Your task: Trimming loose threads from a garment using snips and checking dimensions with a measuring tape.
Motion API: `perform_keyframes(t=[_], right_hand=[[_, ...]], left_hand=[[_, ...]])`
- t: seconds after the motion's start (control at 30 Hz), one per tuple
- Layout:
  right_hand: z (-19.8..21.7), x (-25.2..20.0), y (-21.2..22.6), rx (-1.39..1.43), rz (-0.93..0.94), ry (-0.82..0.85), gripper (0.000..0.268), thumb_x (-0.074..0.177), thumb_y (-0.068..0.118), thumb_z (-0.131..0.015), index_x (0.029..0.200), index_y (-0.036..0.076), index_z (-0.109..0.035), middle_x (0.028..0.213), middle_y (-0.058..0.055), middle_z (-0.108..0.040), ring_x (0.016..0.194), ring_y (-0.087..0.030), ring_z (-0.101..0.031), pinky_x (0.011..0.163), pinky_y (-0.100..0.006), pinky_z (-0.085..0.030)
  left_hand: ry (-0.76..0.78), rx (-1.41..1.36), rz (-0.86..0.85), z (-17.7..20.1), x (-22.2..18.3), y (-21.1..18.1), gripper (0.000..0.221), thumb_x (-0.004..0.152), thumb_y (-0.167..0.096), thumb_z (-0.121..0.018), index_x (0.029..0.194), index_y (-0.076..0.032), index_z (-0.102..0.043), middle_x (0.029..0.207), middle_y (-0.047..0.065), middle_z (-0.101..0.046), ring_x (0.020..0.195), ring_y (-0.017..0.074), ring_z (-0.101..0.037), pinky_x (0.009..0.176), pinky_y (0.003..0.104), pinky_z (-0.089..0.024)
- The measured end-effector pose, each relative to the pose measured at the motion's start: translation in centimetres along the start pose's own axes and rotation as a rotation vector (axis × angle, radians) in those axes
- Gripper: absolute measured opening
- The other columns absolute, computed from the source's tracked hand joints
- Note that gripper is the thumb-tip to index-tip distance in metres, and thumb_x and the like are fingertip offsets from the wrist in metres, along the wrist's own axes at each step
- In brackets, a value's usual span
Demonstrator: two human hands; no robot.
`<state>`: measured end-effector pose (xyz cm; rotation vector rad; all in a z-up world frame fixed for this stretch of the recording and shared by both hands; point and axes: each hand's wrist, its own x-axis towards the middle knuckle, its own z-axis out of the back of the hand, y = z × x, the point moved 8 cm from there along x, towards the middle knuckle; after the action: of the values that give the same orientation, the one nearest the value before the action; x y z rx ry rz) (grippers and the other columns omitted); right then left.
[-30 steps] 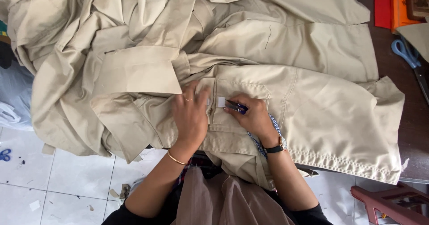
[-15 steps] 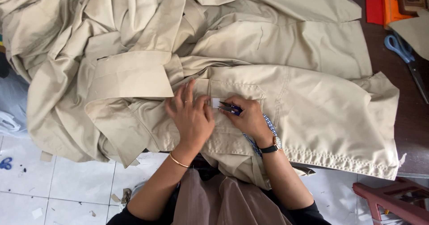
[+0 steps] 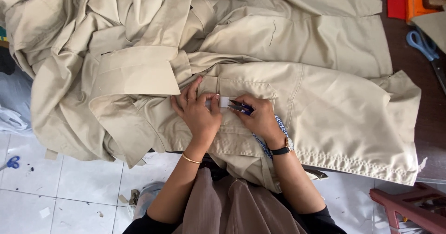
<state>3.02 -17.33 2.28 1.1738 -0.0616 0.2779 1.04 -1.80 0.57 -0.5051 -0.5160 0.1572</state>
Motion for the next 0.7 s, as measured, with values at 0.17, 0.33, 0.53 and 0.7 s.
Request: perform_keyframes(t=[0.17,0.33,0.53,0.7], right_hand=[[0.3,0.0,-0.3,0.022,0.001,-0.010,0.016,0.072,0.002,-0.073,0.085,0.010,-0.069,0.064,-0.009,-0.068,0.054,-0.021,-0.061,0.053,-0.027,-0.047],[0.3,0.0,-0.5,0.026,-0.005,-0.010,0.018,0.070,0.003,-0.072,0.086,0.011,-0.069,0.064,-0.009,-0.067,0.055,-0.018,-0.060,0.053,-0.028,-0.045],[0.3,0.1,-0.4,0.004,-0.004,-0.025,0.016,0.072,0.005,-0.073,0.086,0.012,-0.069,0.060,-0.008,-0.064,0.053,-0.017,-0.057,0.052,-0.026,-0.044],[0.3,0.0,-0.7,0.015,-0.010,-0.027,0.016,0.071,0.003,-0.073,0.085,0.011,-0.069,0.058,-0.008,-0.064,0.052,-0.016,-0.056,0.051,-0.025,-0.043]], left_hand=[[0.035,-0.076,0.007,-0.5,-0.2,0.8,0.013,0.080,-0.026,-0.069,0.073,-0.016,-0.064,0.129,-0.006,-0.052,0.117,0.0237,-0.042,0.103,0.059,-0.010],[-0.005,-0.082,-0.030,0.2,-0.6,0.4,0.013,0.079,-0.033,-0.072,0.080,-0.021,-0.067,0.135,0.000,-0.051,0.120,0.0275,-0.046,0.101,0.066,-0.013],[0.016,0.031,0.015,-0.8,-0.4,-0.5,0.018,0.076,-0.041,-0.074,0.076,-0.022,-0.072,0.132,0.004,-0.055,0.127,0.0287,-0.040,0.101,0.068,-0.005],[0.059,-0.013,0.099,-1.5,0.0,0.9,0.008,0.073,-0.032,-0.074,0.073,-0.024,-0.071,0.132,-0.004,-0.054,0.123,0.0230,-0.041,0.106,0.063,-0.003]])
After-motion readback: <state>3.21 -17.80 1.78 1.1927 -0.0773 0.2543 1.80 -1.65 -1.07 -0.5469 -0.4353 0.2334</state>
